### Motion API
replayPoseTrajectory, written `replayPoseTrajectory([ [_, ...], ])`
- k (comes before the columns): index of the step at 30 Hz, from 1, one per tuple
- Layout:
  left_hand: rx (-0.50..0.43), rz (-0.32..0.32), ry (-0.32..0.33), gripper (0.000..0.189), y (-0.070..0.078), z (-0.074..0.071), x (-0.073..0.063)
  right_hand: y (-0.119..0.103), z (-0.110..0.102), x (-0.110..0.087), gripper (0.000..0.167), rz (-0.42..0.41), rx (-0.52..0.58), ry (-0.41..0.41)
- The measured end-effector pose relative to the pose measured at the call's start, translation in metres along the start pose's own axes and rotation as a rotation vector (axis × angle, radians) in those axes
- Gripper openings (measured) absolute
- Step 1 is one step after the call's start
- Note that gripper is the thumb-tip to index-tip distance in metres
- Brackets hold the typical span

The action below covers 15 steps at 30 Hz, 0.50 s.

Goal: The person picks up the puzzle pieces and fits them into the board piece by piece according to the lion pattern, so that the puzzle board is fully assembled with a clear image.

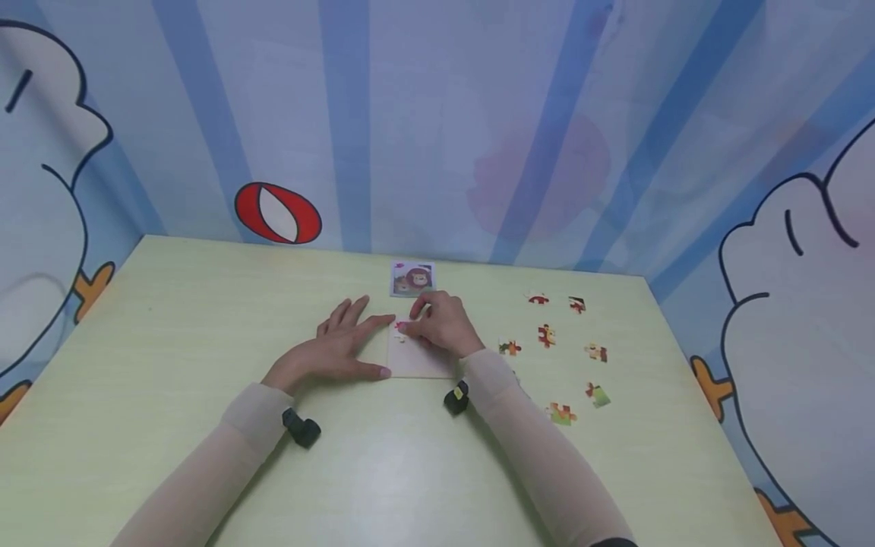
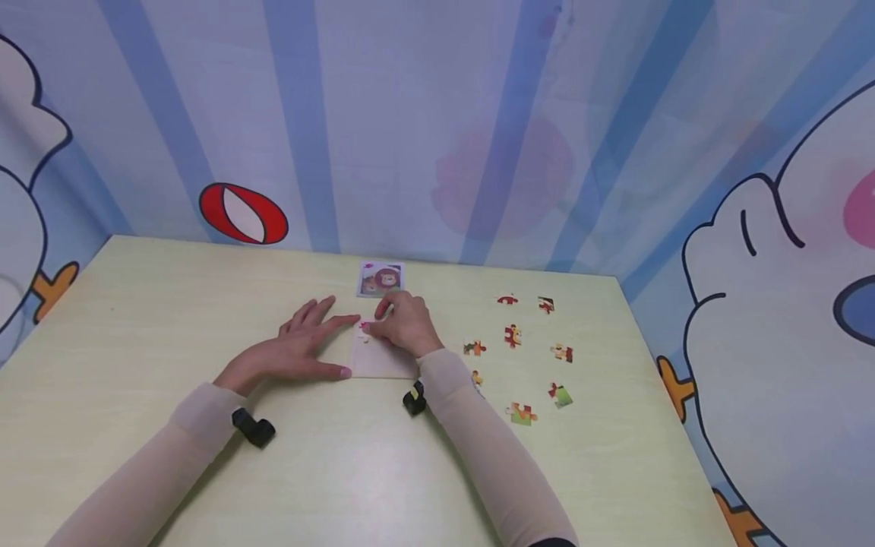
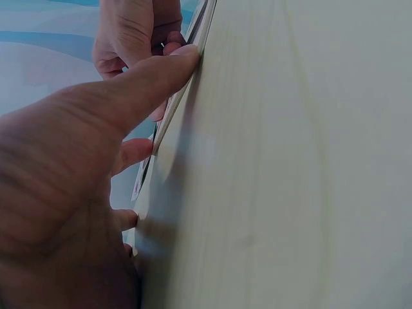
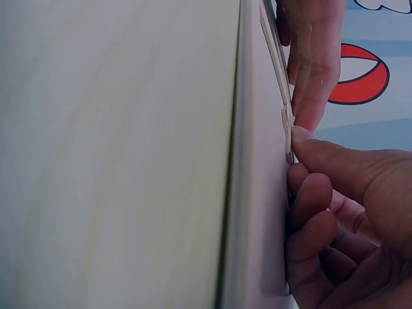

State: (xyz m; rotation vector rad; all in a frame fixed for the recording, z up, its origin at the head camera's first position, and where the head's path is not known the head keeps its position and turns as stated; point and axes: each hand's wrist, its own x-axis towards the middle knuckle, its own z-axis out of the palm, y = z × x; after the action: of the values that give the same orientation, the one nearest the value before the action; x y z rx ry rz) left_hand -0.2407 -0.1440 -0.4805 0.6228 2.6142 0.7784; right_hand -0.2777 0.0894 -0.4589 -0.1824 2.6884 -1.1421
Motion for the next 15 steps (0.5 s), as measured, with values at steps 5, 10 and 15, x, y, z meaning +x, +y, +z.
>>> replayPoseTrajectory([
  [5,-0.012,0.011,0.0,0.098,0.0053,-0.0032,-0.0047,0.0013,0.0019,0.0005,0.025,-0.021,-0.001,0.023],
  [10,-0.017,0.016,-0.001,0.097,0.0047,-0.0031,-0.0046,0.0015,0.0032,0.0011,0.026,-0.017,0.003,0.035],
  [15,-0.012,0.012,-0.002,0.097,0.005,-0.0034,-0.0051,0.0016,0.0034,0.0018,0.026,-0.023,0.006,0.045],
])
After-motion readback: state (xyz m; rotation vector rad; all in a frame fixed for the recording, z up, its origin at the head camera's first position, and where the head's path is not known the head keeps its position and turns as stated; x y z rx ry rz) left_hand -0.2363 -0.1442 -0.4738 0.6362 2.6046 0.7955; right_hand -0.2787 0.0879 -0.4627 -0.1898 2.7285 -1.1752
